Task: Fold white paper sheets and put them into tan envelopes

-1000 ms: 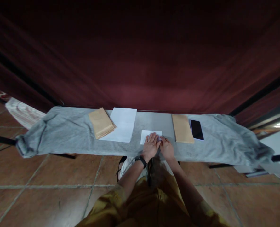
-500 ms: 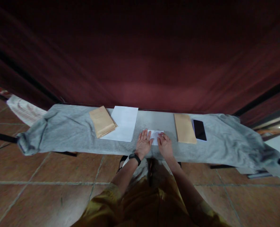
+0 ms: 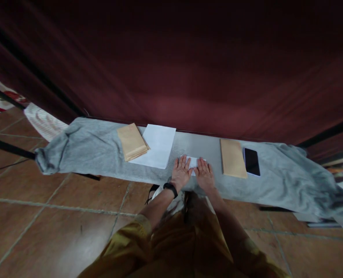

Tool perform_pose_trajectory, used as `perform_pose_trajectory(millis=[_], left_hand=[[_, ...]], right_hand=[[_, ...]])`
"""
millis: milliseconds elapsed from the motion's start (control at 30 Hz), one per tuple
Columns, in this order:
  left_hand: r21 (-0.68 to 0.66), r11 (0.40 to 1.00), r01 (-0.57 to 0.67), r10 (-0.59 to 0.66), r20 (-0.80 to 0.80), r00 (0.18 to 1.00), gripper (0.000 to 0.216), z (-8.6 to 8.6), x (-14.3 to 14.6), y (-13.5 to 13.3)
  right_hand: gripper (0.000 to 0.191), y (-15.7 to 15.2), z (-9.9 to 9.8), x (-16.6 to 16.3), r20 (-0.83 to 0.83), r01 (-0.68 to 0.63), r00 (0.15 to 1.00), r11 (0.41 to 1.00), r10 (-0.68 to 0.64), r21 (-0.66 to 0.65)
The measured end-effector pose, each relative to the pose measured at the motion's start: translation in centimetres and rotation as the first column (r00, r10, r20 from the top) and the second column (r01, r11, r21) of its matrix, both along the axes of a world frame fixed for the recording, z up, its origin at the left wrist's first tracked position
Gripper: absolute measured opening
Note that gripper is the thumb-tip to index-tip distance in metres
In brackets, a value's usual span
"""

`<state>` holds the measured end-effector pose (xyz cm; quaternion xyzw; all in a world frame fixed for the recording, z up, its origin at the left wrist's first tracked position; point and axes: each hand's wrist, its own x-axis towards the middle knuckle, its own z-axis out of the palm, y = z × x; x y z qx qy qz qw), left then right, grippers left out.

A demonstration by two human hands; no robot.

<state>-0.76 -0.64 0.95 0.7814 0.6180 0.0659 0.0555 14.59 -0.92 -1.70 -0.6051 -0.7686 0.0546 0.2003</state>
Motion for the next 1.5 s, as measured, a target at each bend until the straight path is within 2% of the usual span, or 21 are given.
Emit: perform_pose_trajectory(millis=[200, 333, 433, 600, 767, 967, 1133, 1333, 1500], left_hand=[[-0.017, 1.0, -0.012, 0.011, -0.056, 0.998, 0.062, 0.1, 0.5, 0.0], [-0.022, 1.0, 0.016, -0.017, -0.04, 0.999, 0.061, 0.1, 0.8, 0.1], [0.003, 0.997, 0.074, -0.074, -0.038, 0.997, 0.059, 0.1, 1.3, 0.1], [0.062, 0.97, 0.235, -0.235, -0.016, 0.972, 0.054, -0.4, 2.0, -0.2], [0.093, 0.945, 0.312, -0.317, 0.037, 0.948, 0.054, -1.1, 1.4, -0.1], [0.099, 0.972, 0.215, -0.221, 0.056, 0.974, 0.057, -1.5, -0.1, 0.8], [0.079, 0.989, 0.124, -0.128, 0.045, 0.991, 0.06, -1.5, -1.0, 1.1], [0.07, 0.987, 0.146, -0.147, 0.011, 0.989, 0.056, -1.0, -1.2, 1.0], [0.084, 0.991, 0.1, -0.101, 0.008, 0.995, 0.056, -0.9, -1.3, 0.7]], right_hand=[[0.058, -0.7, 0.0, 1.2, -0.011, 0.038, 0.999, 0.999, -0.038, 0.011], [0.06, -0.8, -0.3, 1.3, -0.005, 0.036, 0.999, 0.999, -0.036, 0.007], [0.06, -0.7, -0.5, 1.3, 0.037, 0.033, 0.999, 0.999, -0.034, 0.024], [0.058, -0.6, -0.7, 1.4, 0.105, 0.02, 0.994, 0.999, -0.025, 0.048], [0.057, -0.6, -0.8, 1.4, 0.145, 0.019, 0.989, 0.999, -0.026, 0.049], [0.054, -0.8, -0.7, 1.4, 0.16, 0.002, 0.987, 0.996, -0.017, 0.091], [0.053, -0.5, -0.4, 1.2, 0.133, 0.044, 0.99, 0.995, -0.056, 0.093], [0.049, -0.6, 0.2, -0.4, 0.113, -0.058, 0.992, 0.997, 0.052, 0.053], [0.053, -0.9, 0.2, -0.1, 0.124, -0.029, 0.992, 0.998, 0.021, 0.062]])
